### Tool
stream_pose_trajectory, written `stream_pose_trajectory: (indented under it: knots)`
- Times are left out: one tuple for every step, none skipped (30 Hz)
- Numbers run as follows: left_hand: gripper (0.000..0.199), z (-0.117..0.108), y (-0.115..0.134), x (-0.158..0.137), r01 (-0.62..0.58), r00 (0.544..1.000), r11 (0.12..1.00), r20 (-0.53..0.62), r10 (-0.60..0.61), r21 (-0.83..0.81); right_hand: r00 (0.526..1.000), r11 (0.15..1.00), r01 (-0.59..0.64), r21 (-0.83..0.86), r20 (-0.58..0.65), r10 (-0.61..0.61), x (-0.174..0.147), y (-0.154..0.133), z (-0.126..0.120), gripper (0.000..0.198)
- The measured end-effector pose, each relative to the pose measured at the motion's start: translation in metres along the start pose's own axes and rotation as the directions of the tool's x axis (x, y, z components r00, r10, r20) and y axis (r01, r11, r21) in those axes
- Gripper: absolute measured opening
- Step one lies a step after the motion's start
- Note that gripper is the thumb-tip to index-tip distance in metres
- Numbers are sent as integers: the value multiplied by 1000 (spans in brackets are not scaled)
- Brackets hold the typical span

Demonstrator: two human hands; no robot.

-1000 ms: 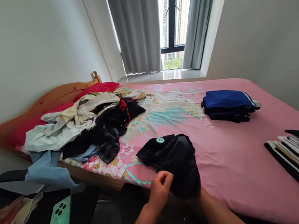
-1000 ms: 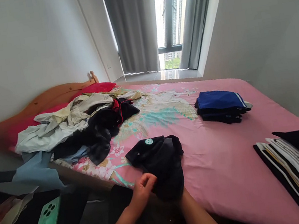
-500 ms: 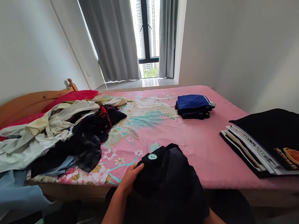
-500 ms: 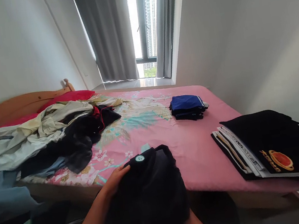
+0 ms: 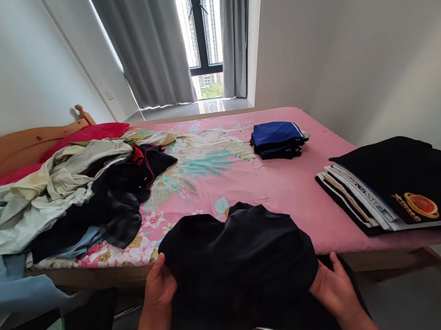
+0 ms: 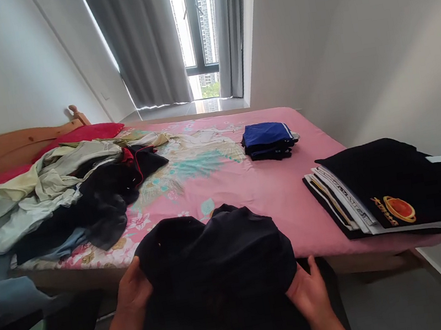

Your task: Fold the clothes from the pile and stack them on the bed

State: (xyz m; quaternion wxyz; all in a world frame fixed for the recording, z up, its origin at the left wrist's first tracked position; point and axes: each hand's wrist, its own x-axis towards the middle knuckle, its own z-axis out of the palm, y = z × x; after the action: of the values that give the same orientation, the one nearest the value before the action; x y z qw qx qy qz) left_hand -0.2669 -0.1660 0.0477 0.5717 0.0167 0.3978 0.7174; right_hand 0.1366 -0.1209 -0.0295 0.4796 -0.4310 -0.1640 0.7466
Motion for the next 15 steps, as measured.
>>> stream_pose_trajectory:
  knots:
    - [24, 5, 0, 1, 32, 999, 998, 13, -33, 52, 998, 998, -60, 29, 7, 59, -3, -1, -2, 49]
    - [23, 12, 0, 1, 68, 997, 991, 18, -70, 112, 994, 994, -107, 29, 1, 107, -6, -2, -3, 43]
    - [23, 19, 2, 2, 100, 995, 982, 11, -103, 160, 990, 991, -136, 1, -26, 136, -7, -6, -1, 38]
    - [23, 27, 5, 2, 114, 993, 976, -3, -115, 183, 988, 989, -143, -26, -65, 141, -7, -11, 3, 35]
    - [24, 35, 10, 1, 103, 995, 979, -16, -101, 176, 988, 992, -121, -38, -101, 117, -7, -20, 9, 34]
    - [26, 44, 16, -2, 57, 998, 988, -19, -55, 142, 990, 997, -68, -32, -123, 64, -8, -30, 16, 33]
    - [28, 54, 24, -7, -23, 1000, 995, -5, 23, 93, 991, 1000, 7, -11, -134, -8, -9, -43, 25, 31]
    - [30, 63, 33, -14, -122, 992, 992, 31, 120, 45, 987, 996, 92, 18, -136, -89, -11, -57, 34, 30]
    - [33, 73, 43, -24, -224, 972, 975, 81, 222, 8, 975, 982, 184, 48, -133, -176, -15, -71, 43, 30]
    - [35, 82, 52, -36, -322, 937, 946, 137, 321, -15, 957, 960, 270, 70, -129, -260, -22, -86, 52, 30]
    - [37, 91, 62, -50, -415, 891, 909, 191, 413, -27, 933, 934, 347, 81, -128, -336, -30, -99, 59, 30]
    - [39, 100, 71, -65, -499, 838, 866, 240, 491, -30, 908, 908, 411, 85, -125, -400, -39, -110, 66, 31]
    - [39, 108, 79, -79, -568, 785, 823, 283, 551, -26, 887, 885, 457, 85, -116, -447, -48, -120, 72, 31]
    - [39, 117, 86, -92, -628, 732, 778, 319, 602, -26, 870, 868, 490, 80, -96, -483, -56, -128, 77, 32]
    - [37, 126, 93, -100, -679, 680, 733, 348, 645, -32, 859, 856, 511, 76, -73, -506, -61, -135, 82, 32]
